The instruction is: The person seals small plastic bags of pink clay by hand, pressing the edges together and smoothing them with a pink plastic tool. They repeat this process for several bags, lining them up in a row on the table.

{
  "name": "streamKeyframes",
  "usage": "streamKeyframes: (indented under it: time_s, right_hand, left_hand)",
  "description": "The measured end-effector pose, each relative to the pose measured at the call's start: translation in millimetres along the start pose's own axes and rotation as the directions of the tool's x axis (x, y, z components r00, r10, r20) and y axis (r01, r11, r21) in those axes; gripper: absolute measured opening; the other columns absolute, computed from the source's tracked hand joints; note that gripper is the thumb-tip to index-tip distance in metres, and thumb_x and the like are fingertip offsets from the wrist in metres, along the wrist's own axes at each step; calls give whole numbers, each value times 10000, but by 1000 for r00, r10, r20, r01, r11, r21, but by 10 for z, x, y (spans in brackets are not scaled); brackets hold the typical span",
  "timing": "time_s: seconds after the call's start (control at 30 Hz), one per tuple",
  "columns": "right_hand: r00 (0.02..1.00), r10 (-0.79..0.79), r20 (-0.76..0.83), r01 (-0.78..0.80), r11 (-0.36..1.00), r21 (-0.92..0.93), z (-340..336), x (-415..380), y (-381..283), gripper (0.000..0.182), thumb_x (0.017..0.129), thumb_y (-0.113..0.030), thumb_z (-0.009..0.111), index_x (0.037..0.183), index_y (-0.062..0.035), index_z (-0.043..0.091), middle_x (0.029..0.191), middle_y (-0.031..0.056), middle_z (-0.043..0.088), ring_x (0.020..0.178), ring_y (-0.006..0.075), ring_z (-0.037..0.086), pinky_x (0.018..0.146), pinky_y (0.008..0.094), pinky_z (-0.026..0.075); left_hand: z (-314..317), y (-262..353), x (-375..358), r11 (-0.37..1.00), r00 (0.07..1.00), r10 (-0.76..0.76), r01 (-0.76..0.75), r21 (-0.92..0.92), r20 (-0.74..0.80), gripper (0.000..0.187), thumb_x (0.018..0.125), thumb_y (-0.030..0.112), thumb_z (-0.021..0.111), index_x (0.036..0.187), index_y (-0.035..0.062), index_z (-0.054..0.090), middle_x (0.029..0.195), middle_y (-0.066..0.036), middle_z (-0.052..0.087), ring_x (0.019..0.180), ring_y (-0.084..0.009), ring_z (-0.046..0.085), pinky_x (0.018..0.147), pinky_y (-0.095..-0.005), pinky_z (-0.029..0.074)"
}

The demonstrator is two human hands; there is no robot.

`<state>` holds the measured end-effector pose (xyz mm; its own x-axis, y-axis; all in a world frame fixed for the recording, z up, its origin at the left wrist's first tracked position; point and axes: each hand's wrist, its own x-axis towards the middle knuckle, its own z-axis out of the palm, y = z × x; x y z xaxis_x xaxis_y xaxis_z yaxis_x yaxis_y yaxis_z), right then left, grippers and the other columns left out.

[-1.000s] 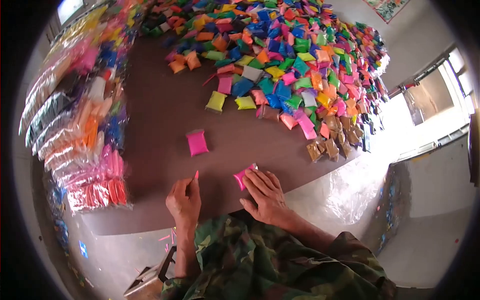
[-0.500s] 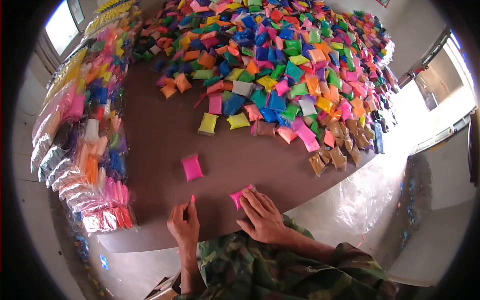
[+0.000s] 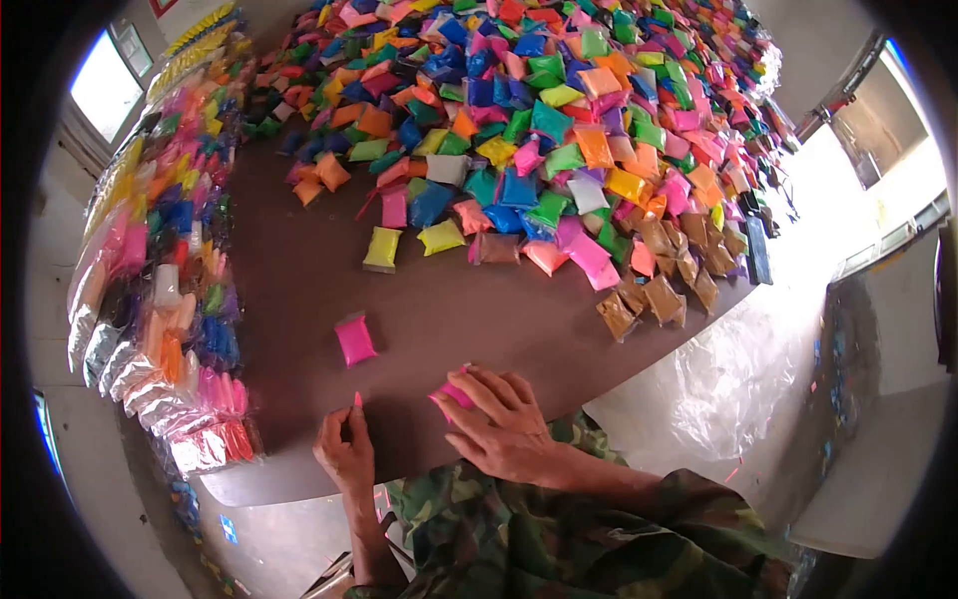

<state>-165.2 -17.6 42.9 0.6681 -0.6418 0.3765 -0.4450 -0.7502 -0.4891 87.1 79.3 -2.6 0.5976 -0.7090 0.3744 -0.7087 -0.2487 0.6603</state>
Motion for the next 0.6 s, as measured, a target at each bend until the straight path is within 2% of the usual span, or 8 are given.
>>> streamKeyframes:
  time_s: [0.1,0.2,0.3,0.4,0.5,0.6]
  right_hand:
    - [997,59,57,-60,998,19,179,-18,-36,557,939,-304,760,1420,-60,619,1545,140,501,1477,329,460,1167,569,390]
    - [1000,19,19,-19,1000,7,236,-115,10,483,946,-261,745,1371,-56,643,1499,141,536,1476,337,462,1184,568,380]
    - [999,-48,-6,48,992,113,262,-110,132,373,966,-186,715,1309,-48,664,1470,139,563,1458,337,489,1202,541,387]
    - [974,-224,14,223,972,77,240,-9,358,314,956,-129,702,1256,-37,675,1482,137,573,1437,335,519,1199,510,415]
    - [957,-286,39,286,958,10,141,86,519,371,929,-110,704,1288,-23,671,1518,147,553,1430,348,529,1173,500,448]
    - [983,-185,-15,185,983,13,147,72,490,444,941,-105,688,1373,-13,637,1539,156,533,1451,349,508,1174,510,443]
  left_hand:
    - [4,41,15,1000,1000,11,-12,-13,-11,91,965,81,770,934,19,712,804,-125,708,674,-239,657,633,-375,508]
    - [13,28,17,999,999,37,-37,9,-21,85,968,79,762,936,17,712,799,-121,705,673,-230,652,635,-369,508]
    - [3,-14,6,999,999,-36,36,31,14,87,972,83,757,942,14,713,800,-120,704,673,-226,649,640,-361,510]
    - [22,-43,18,1000,1000,17,-17,-1,-15,89,971,83,757,941,13,712,801,-116,703,674,-223,648,638,-356,510]
    - [0,-17,27,1000,1000,-4,4,-2,7,91,972,77,756,931,12,707,802,-113,704,675,-221,648,635,-352,509]
    - [1,-11,24,999,999,37,-37,20,-10,90,974,73,752,930,12,703,808,-110,706,680,-221,653,635,-348,511]
